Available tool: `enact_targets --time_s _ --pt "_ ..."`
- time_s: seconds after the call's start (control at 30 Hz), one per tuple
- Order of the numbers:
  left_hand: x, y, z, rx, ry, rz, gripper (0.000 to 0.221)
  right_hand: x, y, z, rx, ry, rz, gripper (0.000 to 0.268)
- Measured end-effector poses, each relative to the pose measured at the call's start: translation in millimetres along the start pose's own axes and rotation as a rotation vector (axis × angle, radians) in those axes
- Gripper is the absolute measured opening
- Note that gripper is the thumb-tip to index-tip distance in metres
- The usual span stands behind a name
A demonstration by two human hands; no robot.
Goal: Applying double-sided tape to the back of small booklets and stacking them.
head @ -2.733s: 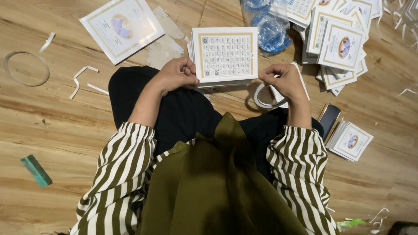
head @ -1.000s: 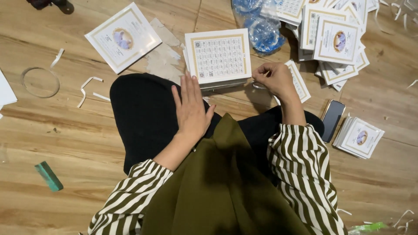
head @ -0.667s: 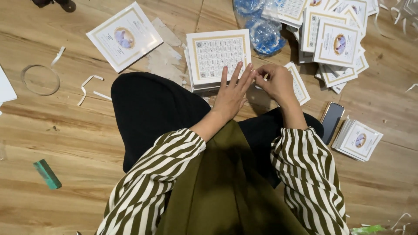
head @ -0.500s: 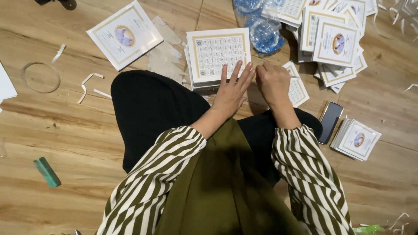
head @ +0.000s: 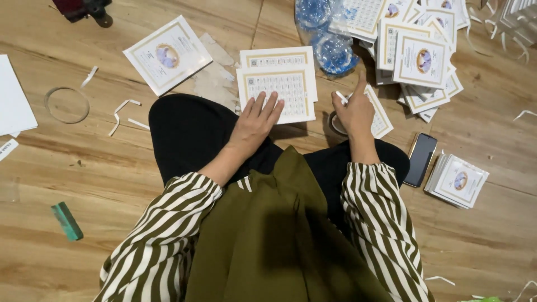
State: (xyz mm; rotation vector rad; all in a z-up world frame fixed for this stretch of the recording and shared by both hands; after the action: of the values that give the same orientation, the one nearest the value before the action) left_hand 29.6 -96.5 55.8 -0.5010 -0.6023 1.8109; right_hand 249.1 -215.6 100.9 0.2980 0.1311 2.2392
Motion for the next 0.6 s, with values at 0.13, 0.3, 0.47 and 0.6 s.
enact_targets --time_s 0.13,0.3,0.47,0.6 --pt "-2 -8 25 -0.034 0.113 -0.027 0.018 -9 1 -3 0.028 -0.031 0.024 0.063" --pt "16 -77 74 0.111 0.560 0.171 0.010 -46 -7 -16 -0.106 -0.081 0.187 0.034" --pt "57 -98 23 0.485 1.209 0.477 0.025 -53 -1 6 0.124 -0.646 0.026 0.027" --pt "68 -73 -15 0.535 0.655 0.654 0.080 -7 14 67 0.234 -0.564 -0.119 0.018"
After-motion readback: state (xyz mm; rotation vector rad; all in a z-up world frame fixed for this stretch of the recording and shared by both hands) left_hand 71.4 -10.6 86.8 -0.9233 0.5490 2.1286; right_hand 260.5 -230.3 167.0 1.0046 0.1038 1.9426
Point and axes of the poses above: each hand's wrist, its own y-axis away from the middle knuckle, its own z-axis out of the back of the hand, x = y × z, the point moved 1 cm from there along -y, towards the middle knuckle, and after that the axes turned 3 degrees about y, right-handed, at the moved point
